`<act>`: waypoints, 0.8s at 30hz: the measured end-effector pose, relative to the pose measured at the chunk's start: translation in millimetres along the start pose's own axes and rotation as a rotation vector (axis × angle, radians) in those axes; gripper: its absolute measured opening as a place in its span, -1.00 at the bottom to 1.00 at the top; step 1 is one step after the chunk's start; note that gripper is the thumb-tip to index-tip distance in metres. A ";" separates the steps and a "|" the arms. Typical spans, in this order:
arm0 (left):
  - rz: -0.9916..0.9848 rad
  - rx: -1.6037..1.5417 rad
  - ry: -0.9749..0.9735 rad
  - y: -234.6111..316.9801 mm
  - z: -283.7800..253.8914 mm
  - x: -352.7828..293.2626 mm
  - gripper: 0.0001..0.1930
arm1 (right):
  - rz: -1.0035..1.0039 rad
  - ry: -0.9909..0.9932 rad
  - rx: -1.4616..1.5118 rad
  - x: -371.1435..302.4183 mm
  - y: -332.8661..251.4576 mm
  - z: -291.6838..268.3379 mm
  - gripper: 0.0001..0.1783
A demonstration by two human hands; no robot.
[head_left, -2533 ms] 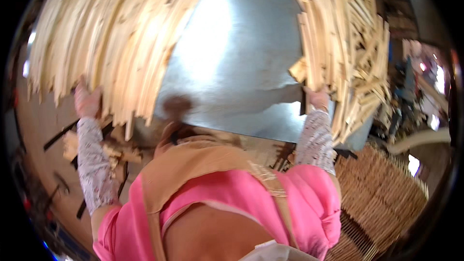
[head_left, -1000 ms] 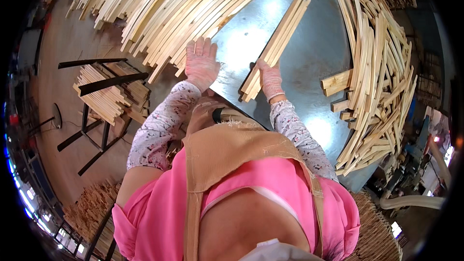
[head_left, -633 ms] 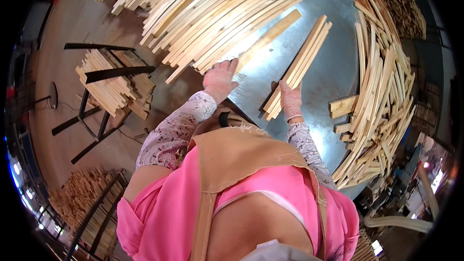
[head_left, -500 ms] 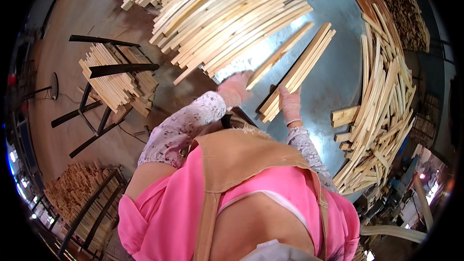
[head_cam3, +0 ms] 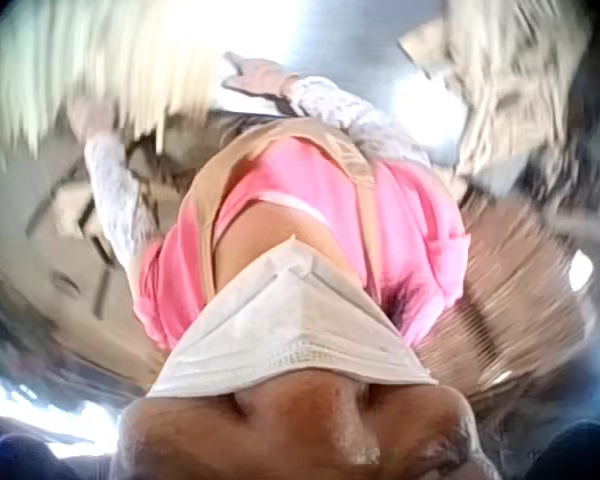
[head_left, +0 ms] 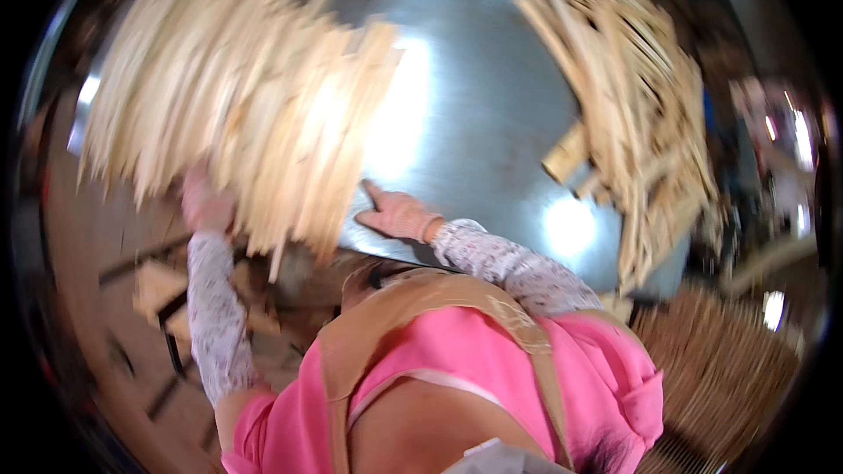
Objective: The person sorts thin wooden strips on a metal table, picking them up from a disorganized pile and arranging them into neat stacks. The person repeatedly gathers strips, aligns them, and places them into a growing organized pile on the left side of the table.
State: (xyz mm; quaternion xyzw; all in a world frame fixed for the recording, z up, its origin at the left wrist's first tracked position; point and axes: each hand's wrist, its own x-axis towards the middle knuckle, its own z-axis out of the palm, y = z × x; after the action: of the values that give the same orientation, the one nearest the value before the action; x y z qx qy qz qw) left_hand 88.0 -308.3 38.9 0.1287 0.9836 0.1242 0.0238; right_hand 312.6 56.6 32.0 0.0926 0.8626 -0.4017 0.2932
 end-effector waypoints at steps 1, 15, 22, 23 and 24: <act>-0.120 -0.225 -0.071 -6.3 -3.8 -0.9 -0.01 | 0.019 -0.006 -0.014 -13.1 0.0 -22.7 -0.05; 0.033 -0.441 -0.158 357.0 45.5 -30.1 -0.17 | 0.876 1.111 -0.383 -247.1 439.9 -273.3 -0.01; 0.280 -1.027 -0.645 678.6 221.9 -71.2 -0.23 | 0.736 0.931 -0.239 -246.7 465.1 -373.2 -0.21; 0.173 -1.131 -0.728 721.4 234.5 -77.1 -0.21 | 0.736 0.883 -0.210 -246.1 454.8 -389.0 -0.20; 0.068 -1.237 -0.814 759.1 245.8 -80.6 -0.19 | 0.745 0.837 -0.183 -245.1 454.2 -397.4 -0.20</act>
State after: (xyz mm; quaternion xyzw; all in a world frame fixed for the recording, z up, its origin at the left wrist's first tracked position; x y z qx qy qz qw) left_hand 373.0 440.0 -7.7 0.1582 0.6428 0.5988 0.4508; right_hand 519.4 672.0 85.0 0.5162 0.8457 -0.1238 0.0550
